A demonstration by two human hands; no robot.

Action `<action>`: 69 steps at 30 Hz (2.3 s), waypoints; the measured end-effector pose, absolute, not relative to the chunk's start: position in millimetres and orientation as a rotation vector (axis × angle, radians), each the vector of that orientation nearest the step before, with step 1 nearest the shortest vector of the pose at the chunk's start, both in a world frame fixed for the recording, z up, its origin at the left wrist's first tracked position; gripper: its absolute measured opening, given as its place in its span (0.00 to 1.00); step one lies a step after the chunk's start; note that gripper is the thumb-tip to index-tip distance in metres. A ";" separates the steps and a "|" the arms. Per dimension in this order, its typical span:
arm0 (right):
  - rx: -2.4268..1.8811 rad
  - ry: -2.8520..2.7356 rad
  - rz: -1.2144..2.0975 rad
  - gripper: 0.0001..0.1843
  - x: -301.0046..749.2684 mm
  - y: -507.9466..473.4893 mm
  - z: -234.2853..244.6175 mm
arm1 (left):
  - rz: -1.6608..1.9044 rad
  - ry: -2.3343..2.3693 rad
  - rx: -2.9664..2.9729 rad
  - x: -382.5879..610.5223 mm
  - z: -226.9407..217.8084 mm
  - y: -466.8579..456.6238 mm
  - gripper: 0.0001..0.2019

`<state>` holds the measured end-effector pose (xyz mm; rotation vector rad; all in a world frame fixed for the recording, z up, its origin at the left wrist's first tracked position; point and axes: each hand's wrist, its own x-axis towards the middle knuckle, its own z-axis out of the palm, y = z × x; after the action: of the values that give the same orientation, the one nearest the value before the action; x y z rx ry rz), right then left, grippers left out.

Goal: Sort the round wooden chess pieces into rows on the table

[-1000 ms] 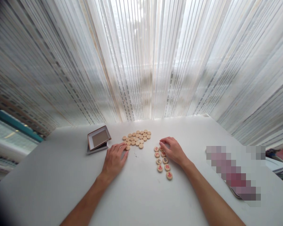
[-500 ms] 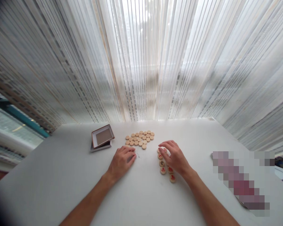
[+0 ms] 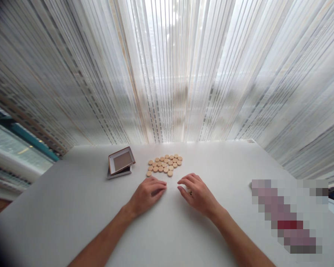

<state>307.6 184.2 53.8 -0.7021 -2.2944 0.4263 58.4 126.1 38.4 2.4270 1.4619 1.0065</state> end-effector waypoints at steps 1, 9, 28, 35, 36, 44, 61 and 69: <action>-0.703 -2.296 0.429 0.08 307.4 183.7 54.4 | 1.013 1.402 2.430 60.6 38.7 125.1 0.08; -0.709 -2.318 0.428 0.07 305.7 180.0 56.9 | 0.966 1.485 2.419 68.7 40.2 121.1 0.06; -0.739 -2.367 0.514 0.09 299.9 167.5 55.0 | 1.142 1.290 2.499 74.0 47.6 115.4 0.04; -0.665 -2.386 0.689 0.09 295.7 160.1 62.5 | 1.180 1.263 2.500 76.0 48.7 113.7 0.04; -0.657 -2.382 0.703 0.09 295.3 159.7 62.9 | 1.189 1.262 2.497 76.0 48.3 114.0 0.04; -0.631 -2.363 0.763 0.11 295.4 161.6 60.2 | 1.282 1.213 2.539 76.0 44.9 115.5 0.07; -0.657 -2.242 0.856 0.07 295.0 159.2 59.7 | 1.342 1.182 2.573 78.1 44.9 114.4 0.07; -0.654 -2.231 0.884 0.06 295.1 159.1 60.2 | 1.340 1.190 2.561 77.7 46.6 114.2 0.09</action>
<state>295.1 159.1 60.2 -0.6543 -2.2306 0.8841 77.7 114.2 46.6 2.5614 1.1904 1.3398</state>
